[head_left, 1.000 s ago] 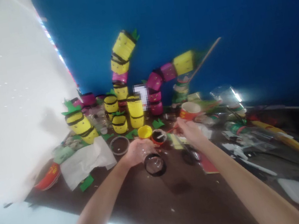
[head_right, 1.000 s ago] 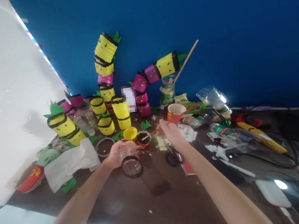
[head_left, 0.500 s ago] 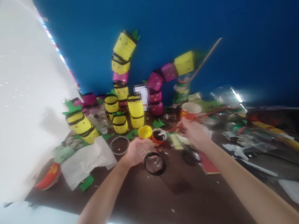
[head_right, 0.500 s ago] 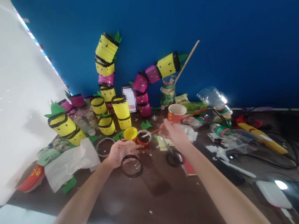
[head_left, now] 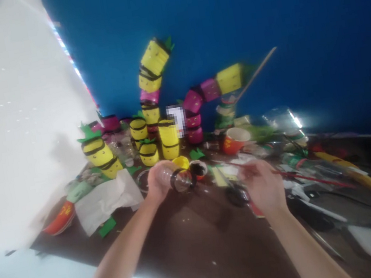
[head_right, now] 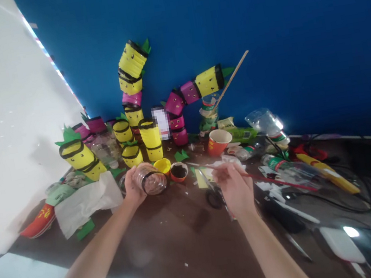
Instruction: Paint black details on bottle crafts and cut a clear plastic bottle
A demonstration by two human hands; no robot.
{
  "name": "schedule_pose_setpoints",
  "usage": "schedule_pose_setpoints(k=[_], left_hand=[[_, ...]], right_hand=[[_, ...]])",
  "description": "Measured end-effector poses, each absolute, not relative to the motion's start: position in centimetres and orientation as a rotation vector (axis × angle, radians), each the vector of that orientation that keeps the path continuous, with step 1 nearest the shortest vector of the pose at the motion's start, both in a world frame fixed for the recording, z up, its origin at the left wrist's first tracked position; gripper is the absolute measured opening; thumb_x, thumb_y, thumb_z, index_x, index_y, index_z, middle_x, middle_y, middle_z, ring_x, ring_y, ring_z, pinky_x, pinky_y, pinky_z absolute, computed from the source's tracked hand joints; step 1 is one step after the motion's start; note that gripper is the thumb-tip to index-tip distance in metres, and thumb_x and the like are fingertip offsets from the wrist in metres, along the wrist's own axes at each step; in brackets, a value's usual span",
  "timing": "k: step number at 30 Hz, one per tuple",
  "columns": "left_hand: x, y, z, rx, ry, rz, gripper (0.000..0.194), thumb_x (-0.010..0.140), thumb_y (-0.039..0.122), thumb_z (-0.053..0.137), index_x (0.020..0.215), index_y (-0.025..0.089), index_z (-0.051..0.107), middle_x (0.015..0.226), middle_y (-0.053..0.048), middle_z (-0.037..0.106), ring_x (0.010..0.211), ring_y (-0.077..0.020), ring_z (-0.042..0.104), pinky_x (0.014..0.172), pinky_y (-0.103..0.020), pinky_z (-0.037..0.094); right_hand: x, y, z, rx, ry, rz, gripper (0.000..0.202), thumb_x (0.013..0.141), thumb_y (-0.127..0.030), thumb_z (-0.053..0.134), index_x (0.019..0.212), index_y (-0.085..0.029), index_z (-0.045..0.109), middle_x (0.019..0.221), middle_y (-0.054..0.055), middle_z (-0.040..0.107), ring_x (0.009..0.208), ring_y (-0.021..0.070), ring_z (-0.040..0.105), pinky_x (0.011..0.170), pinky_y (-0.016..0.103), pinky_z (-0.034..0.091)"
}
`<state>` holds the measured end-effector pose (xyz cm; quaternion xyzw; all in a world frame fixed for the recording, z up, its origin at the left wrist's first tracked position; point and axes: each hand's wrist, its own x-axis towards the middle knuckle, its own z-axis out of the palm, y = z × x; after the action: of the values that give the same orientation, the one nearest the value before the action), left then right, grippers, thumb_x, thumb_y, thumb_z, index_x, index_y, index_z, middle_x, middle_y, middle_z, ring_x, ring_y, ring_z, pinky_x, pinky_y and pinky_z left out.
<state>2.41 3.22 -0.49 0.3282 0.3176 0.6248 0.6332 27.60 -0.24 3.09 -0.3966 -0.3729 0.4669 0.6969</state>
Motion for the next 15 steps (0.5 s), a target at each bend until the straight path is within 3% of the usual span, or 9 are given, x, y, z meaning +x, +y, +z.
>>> schedule_pose_setpoints(k=[5, 9, 15], left_hand=[[2.1, 3.3, -0.3, 0.697, 0.661, 1.458, 0.037, 0.075, 0.048, 0.063, 0.098, 0.019, 0.064, 0.081, -0.002, 0.069, 0.074, -0.0185, 0.066, 0.073, -0.032, 0.050], [1.8, 3.6, -0.4, 0.647, 0.653, 1.458, 0.035, 0.075, 0.045, 0.063, 0.098, 0.018, 0.062, 0.089, -0.004, 0.071, 0.078, -0.0187, 0.067, 0.075, -0.033, 0.051], [1.7, 3.6, -0.4, 0.618, 0.671, 1.469, 0.037, 0.068, 0.039, 0.070, 0.098, 0.017, 0.065, 0.081, -0.003, 0.071, 0.071, -0.0164, 0.067, 0.067, -0.029, 0.053]], right_hand=[[27.1, -2.9, 3.7, -0.748, -1.020, 1.036, 0.015, 0.076, -0.035, 0.070, 0.070, -0.022, 0.069, 0.066, 0.000, 0.062, 0.055, 0.0114, 0.056, 0.048, 0.024, 0.045], [26.8, -3.9, 3.7, -0.764, -1.193, 1.116, 0.014, 0.080, -0.033, 0.066, 0.073, -0.021, 0.066, 0.069, 0.002, 0.062, 0.056, 0.0129, 0.056, 0.047, 0.025, 0.045], [25.6, -4.7, 3.7, -0.891, -1.398, 1.146, 0.017, 0.085, -0.033, 0.063, 0.075, -0.019, 0.063, 0.070, 0.002, 0.062, 0.058, 0.0119, 0.058, 0.053, 0.024, 0.048]])
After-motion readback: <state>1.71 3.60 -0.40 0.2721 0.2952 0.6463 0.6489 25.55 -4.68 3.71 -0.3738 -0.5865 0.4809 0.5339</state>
